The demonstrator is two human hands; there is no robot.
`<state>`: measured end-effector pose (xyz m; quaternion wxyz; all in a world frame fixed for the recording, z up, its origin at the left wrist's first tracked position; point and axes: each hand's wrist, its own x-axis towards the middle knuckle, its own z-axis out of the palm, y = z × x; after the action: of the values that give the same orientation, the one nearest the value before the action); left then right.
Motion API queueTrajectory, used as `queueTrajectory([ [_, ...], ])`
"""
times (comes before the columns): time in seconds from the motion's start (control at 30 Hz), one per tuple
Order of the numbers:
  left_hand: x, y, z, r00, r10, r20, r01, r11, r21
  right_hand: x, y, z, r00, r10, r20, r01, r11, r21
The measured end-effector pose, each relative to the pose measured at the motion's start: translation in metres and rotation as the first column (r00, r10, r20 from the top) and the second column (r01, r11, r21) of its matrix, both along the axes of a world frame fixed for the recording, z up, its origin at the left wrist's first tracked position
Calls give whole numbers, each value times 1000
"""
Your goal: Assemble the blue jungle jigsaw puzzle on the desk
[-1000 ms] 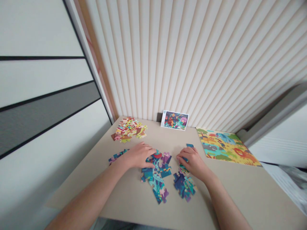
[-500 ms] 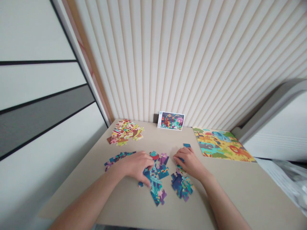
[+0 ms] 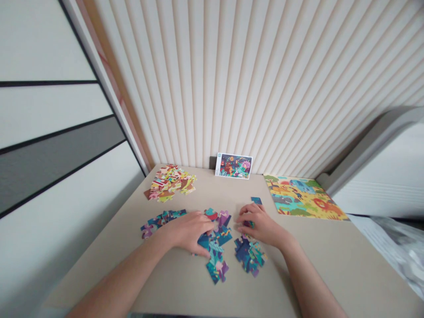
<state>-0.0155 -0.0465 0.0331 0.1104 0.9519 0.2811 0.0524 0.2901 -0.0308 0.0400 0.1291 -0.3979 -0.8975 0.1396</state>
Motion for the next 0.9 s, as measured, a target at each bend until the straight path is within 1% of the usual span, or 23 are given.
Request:
queueTrajectory([
  [0.1, 0, 0, 0, 1000, -5, 11, 5, 1000, 0, 0, 0, -3, 1000, 2, 1, -2, 1000, -24],
  [0.3, 0, 1, 1, 1000, -8, 19, 7, 1000, 16, 6, 6, -9, 999, -39, -4, 39, 998, -51],
  [0.53, 1, 0, 4, 1000, -10, 15, 9, 999, 38, 13, 8, -5, 998, -61, 15, 62, 993, -97],
  [0.67, 0, -1, 5, 1000, -7, 17, 7, 999, 46, 14, 7, -2, 996, -83, 18, 85, 991, -102],
  [0.8, -1, 0, 4, 1000, -12, 21, 11, 998, 54, 9, 3, 2, 1000, -24, -5, 23, 990, -138],
  [0.9, -1, 1, 2, 999, -25, 39, 23, 998, 59, 4, -5, 6, 999, 38, 15, -35, 982, -187],
])
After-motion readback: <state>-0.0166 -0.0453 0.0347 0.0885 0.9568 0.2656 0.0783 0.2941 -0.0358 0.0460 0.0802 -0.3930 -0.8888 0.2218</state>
